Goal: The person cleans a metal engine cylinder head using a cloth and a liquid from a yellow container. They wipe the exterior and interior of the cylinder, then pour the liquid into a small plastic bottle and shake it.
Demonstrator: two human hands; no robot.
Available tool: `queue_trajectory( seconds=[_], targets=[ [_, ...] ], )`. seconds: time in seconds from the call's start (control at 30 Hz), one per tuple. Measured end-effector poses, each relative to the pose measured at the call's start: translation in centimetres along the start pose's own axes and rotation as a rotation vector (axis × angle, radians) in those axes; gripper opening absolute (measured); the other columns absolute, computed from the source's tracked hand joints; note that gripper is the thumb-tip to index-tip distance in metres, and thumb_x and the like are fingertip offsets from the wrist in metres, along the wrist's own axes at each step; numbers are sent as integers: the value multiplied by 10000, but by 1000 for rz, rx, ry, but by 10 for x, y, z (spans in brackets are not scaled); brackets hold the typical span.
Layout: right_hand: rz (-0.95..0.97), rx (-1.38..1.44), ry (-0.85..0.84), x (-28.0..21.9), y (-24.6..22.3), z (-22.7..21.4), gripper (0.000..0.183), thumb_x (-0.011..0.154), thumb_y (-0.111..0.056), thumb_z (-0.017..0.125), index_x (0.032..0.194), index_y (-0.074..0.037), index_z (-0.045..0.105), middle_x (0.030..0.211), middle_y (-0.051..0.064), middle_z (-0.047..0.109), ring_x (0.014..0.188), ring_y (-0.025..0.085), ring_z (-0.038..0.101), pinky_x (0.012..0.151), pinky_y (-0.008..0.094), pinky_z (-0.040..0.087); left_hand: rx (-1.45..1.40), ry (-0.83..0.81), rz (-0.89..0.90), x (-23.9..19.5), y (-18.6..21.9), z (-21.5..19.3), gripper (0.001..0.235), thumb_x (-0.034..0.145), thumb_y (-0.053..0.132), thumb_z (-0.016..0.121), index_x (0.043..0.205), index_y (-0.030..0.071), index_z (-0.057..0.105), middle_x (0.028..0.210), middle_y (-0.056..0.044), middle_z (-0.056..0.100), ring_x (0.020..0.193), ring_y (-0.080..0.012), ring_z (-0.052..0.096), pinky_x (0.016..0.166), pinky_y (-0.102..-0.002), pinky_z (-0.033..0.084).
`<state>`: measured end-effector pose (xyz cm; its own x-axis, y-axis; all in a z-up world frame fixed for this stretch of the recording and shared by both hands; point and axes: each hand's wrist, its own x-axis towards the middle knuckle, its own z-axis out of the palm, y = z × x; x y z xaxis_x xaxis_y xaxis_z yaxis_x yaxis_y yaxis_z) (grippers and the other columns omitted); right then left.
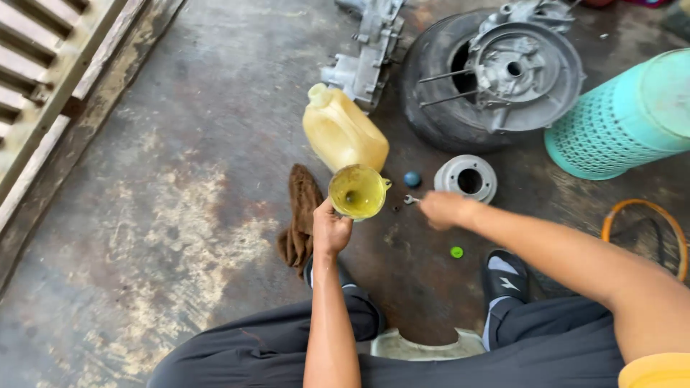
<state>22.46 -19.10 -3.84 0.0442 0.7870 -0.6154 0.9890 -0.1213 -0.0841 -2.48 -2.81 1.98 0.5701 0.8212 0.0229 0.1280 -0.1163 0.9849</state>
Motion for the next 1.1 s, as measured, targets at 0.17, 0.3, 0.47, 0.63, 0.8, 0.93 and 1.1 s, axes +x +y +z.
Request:
queue_trajectory(
  seconds=[0.17,0.3,0.47,0.63,0.8,0.93,1.1],
  targets=[
    [-75,-64,41,-28,0,106,159,861,-139,626,974,-90,727,1000,188,700,854,372,742,717,474,610,-28,-62,29,5,3,32,107,809,21,771,891,89,771,845,-147,762,968,-287,725,887,-492,544],
    [-1,-105,136,-42,-5,162,287,950,-184,534,1212,-178,652,1238,151,592,917,359,725,751,449,611,-28,-96,4,0,8,45,110,790,45,800,889,80,768,864,-163,763,955,-290,726,886,-491,541],
    [-75,-29,197,-40,4,178,235,929,-130,527,1122,-132,661,1072,130,624,878,362,744,723,438,628,-27,-104,36,4,15,53,133,778,68,836,889,115,780,862,-112,775,953,-266,736,912,-464,548],
    [-231,365,573,-46,1,103,483,721,-155,749,1161,-39,589,1020,236,585,758,489,704,653,530,617,-1,-92,37,5,16,60,123,812,97,828,926,116,787,905,-125,777,1017,-304,729,924,-478,543],
    [-294,728,1134,-75,3,-18,475,724,-176,838,1136,-74,625,837,94,620,647,285,674,590,350,575,5,-91,31,5,24,67,126,831,145,837,948,147,792,939,-71,788,1070,-274,719,957,-461,535],
    [-290,619,1239,-117,-19,-108,576,748,-95,814,1293,-63,634,867,88,618,650,255,656,569,336,575,30,-103,47,9,27,81,146,823,163,838,959,149,787,963,-83,785,1108,-301,702,955,-485,531],
    [-259,568,1242,-107,-21,-102,257,853,-74,718,1104,-124,738,1002,77,574,664,228,692,633,348,584,52,-129,64,8,44,92,228,824,136,824,1048,163,792,1015,-99,787,1117,-357,692,961,-497,531]
  ],
)
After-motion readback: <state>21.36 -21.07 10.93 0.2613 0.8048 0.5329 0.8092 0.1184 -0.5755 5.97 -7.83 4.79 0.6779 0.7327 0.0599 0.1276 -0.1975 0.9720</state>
